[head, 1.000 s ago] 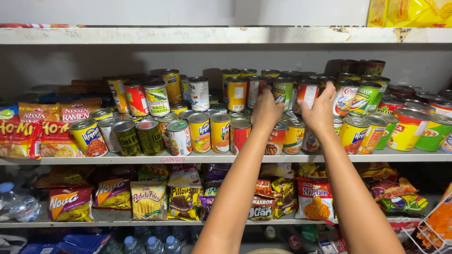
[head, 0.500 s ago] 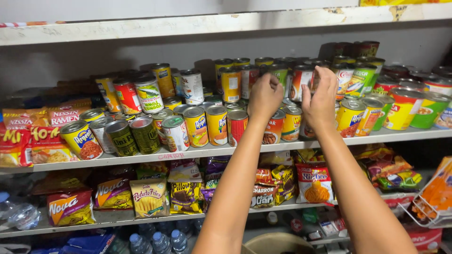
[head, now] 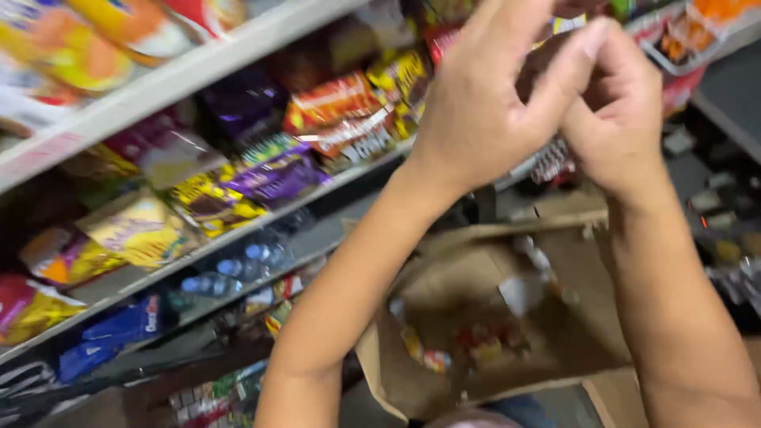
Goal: Take canned goods from a cardboard box and organize them on grocery store shelves.
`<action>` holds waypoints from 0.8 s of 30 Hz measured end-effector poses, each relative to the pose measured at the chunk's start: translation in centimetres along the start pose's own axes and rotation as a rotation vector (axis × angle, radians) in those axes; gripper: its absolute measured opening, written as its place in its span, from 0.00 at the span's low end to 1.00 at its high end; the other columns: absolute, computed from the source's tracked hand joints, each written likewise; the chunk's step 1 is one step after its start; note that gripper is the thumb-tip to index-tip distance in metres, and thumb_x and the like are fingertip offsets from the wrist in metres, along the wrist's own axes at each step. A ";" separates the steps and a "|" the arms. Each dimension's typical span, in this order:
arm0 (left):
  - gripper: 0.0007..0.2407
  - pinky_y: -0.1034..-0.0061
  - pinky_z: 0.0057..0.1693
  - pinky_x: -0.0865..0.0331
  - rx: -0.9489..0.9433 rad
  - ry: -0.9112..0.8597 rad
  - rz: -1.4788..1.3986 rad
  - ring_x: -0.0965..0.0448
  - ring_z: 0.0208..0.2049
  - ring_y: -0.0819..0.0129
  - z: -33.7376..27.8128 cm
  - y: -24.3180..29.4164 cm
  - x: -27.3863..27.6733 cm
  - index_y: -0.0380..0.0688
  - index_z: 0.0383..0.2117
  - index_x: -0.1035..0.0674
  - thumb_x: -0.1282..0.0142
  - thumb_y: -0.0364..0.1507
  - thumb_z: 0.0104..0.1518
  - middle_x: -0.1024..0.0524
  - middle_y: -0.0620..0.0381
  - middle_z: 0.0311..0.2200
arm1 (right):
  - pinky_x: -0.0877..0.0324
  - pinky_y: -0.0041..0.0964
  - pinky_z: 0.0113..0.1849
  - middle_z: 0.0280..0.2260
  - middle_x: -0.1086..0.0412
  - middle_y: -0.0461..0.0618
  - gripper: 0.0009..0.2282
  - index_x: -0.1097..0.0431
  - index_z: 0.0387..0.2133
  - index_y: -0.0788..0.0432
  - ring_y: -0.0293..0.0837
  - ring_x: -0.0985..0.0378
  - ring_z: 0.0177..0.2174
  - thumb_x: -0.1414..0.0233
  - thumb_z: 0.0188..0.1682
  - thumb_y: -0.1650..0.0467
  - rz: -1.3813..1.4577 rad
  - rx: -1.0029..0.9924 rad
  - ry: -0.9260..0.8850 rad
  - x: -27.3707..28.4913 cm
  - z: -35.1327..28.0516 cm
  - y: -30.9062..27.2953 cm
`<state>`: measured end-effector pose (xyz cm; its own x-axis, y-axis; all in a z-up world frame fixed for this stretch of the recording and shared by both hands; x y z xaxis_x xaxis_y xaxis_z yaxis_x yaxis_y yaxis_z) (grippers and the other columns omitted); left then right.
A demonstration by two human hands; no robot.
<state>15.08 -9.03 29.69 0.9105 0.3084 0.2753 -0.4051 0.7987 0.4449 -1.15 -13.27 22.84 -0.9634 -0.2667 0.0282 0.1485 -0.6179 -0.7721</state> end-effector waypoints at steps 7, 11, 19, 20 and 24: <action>0.10 0.78 0.64 0.31 0.385 -0.163 -0.297 0.26 0.57 0.63 -18.3 -4.9 -16.7 0.45 0.55 0.27 0.44 0.25 0.71 0.31 0.54 0.55 | 0.30 0.26 0.46 0.42 0.31 0.42 0.07 0.35 0.50 0.62 0.30 0.29 0.42 0.46 0.62 0.75 -0.015 -0.376 -0.263 10.9 -12.9 10.0; 0.15 0.68 0.62 0.31 0.623 -0.106 -0.248 0.28 0.55 0.53 -30.1 -6.2 -24.3 0.38 0.54 0.30 0.43 0.25 0.63 0.30 0.45 0.53 | 0.30 0.37 0.45 0.42 0.26 0.49 0.17 0.33 0.49 0.61 0.42 0.25 0.42 0.49 0.45 0.76 -0.219 -0.780 -0.725 14.7 -22.1 19.3; 0.09 0.64 0.56 0.31 0.979 -0.157 -0.109 0.25 0.46 0.51 -53.9 -13.7 -36.9 0.35 0.49 0.30 0.47 0.26 0.67 0.26 0.41 0.43 | 0.31 0.41 0.48 0.41 0.26 0.51 0.14 0.29 0.41 0.61 0.43 0.26 0.43 0.47 0.39 0.78 -0.035 -0.857 -0.939 19.5 -46.4 40.2; 0.08 0.66 0.52 0.29 1.105 -0.136 -0.155 0.23 0.42 0.54 -56.1 -14.8 -38.0 0.36 0.47 0.29 0.49 0.26 0.67 0.25 0.43 0.40 | 0.31 0.41 0.48 0.42 0.26 0.51 0.14 0.29 0.41 0.61 0.44 0.26 0.43 0.47 0.39 0.77 -0.049 -0.862 -0.939 20.0 -47.4 41.7; 0.05 0.68 0.51 0.28 1.172 -0.065 -0.136 0.21 0.41 0.55 -63.5 -19.7 -41.9 0.37 0.45 0.28 0.52 0.24 0.67 0.24 0.46 0.38 | 0.31 0.43 0.48 0.43 0.27 0.53 0.16 0.30 0.43 0.61 0.46 0.27 0.44 0.46 0.38 0.76 -0.121 -0.856 -0.933 19.9 -50.7 47.1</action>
<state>-9.90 -4.88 -44.72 0.9598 0.2033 0.1933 -0.1646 -0.1495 0.9750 -24.62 -10.20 -45.17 -0.3866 -0.8747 0.2922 -0.4555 -0.0944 -0.8852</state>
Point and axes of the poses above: each hand's wrist, its own z-axis towards the middle knuckle, its own x-axis out of the back of the hand, y = z × x, the point moved 3 cm from there along z, towards the middle knuckle
